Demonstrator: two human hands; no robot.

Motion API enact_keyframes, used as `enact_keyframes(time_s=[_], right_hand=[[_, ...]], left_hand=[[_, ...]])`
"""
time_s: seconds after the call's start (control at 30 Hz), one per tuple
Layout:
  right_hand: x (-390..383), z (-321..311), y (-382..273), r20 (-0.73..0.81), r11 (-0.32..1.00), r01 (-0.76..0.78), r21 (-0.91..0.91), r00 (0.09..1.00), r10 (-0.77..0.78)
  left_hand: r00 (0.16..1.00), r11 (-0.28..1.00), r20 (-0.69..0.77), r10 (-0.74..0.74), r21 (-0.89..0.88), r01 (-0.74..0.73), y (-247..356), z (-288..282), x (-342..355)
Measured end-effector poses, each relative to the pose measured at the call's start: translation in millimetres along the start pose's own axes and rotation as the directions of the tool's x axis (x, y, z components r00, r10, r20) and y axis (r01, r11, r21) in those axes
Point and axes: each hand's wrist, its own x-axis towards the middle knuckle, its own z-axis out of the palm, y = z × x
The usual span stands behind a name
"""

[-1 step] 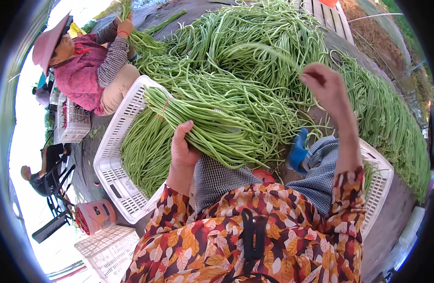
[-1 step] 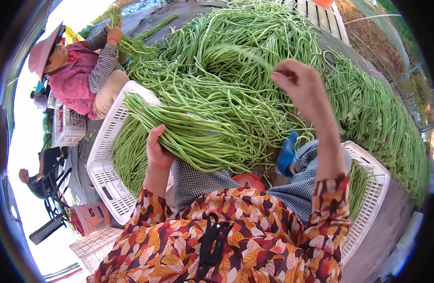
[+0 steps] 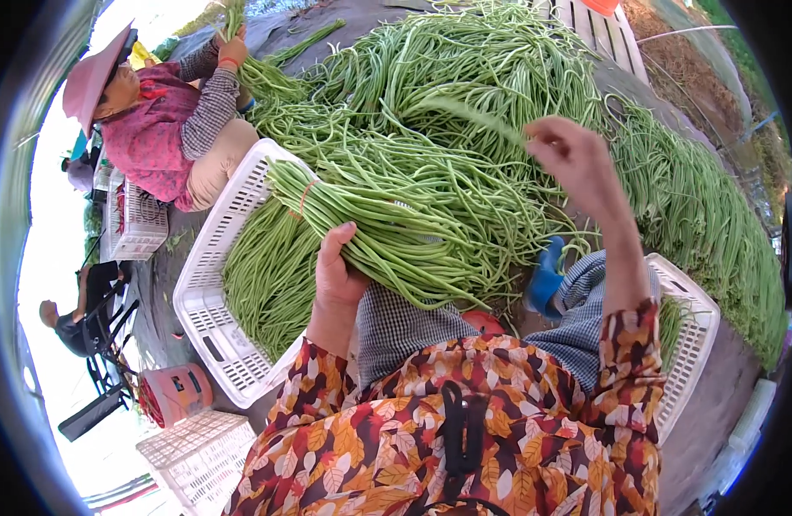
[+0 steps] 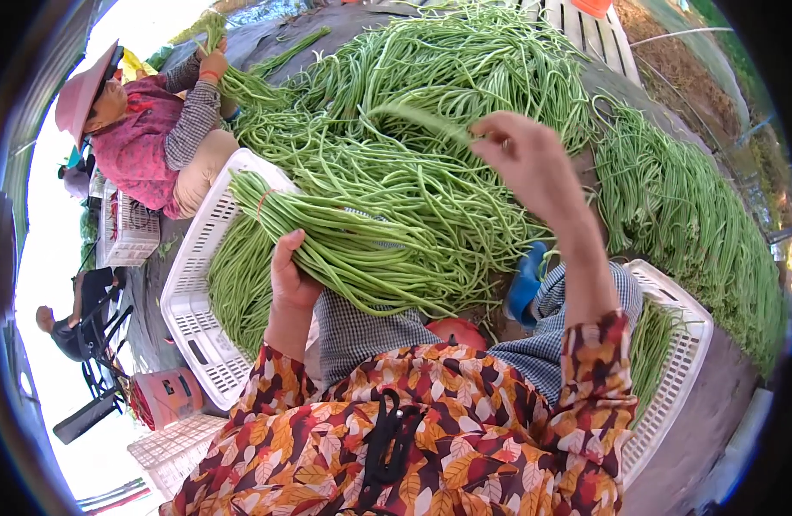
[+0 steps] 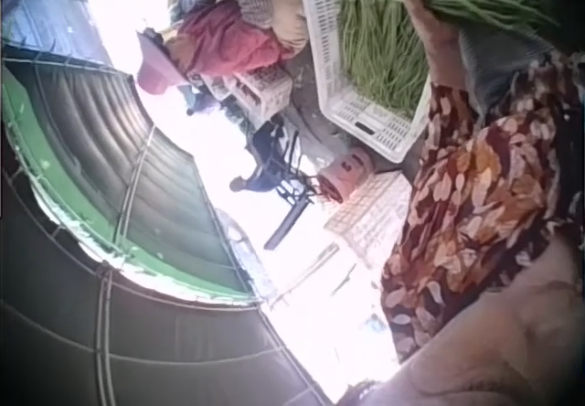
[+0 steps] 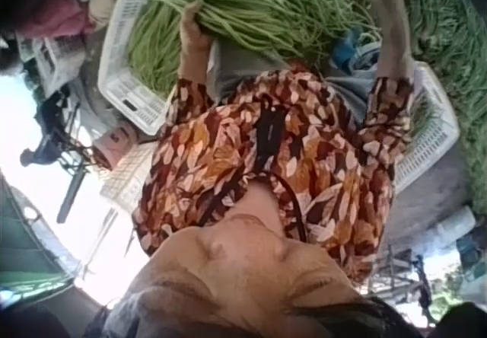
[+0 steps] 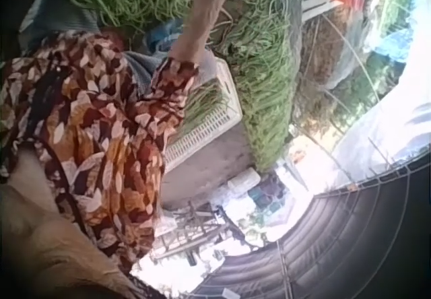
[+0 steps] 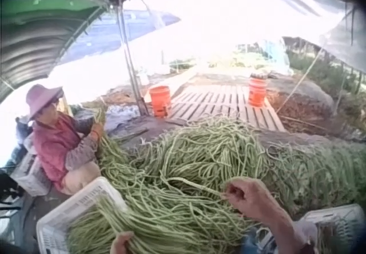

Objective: Bunching yard-long beans and securing them with rubber bands.

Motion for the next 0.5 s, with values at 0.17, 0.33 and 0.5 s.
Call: enact_keyframes(time_s=[0.17,0.33,0.5], right_hand=[[-12,66,-22,0.091,0.959,0.185,0.217,0.974,-0.208],[-34,75,-20,0.342,0.973,0.037,0.228,0.932,-0.116],[-55,91,-48,0.203,0.967,0.233,0.101,0.947,-0.25]], left_hand=[[0.999,0.998,0.015,0.042,0.054,-0.043,-9,1,3],[1.0,0.999,0.019,0.006,-0.033,-0.005,-3,1,1],[0.999,0.998,0.053,0.006,-0.064,-0.002,-6,28,-8]])
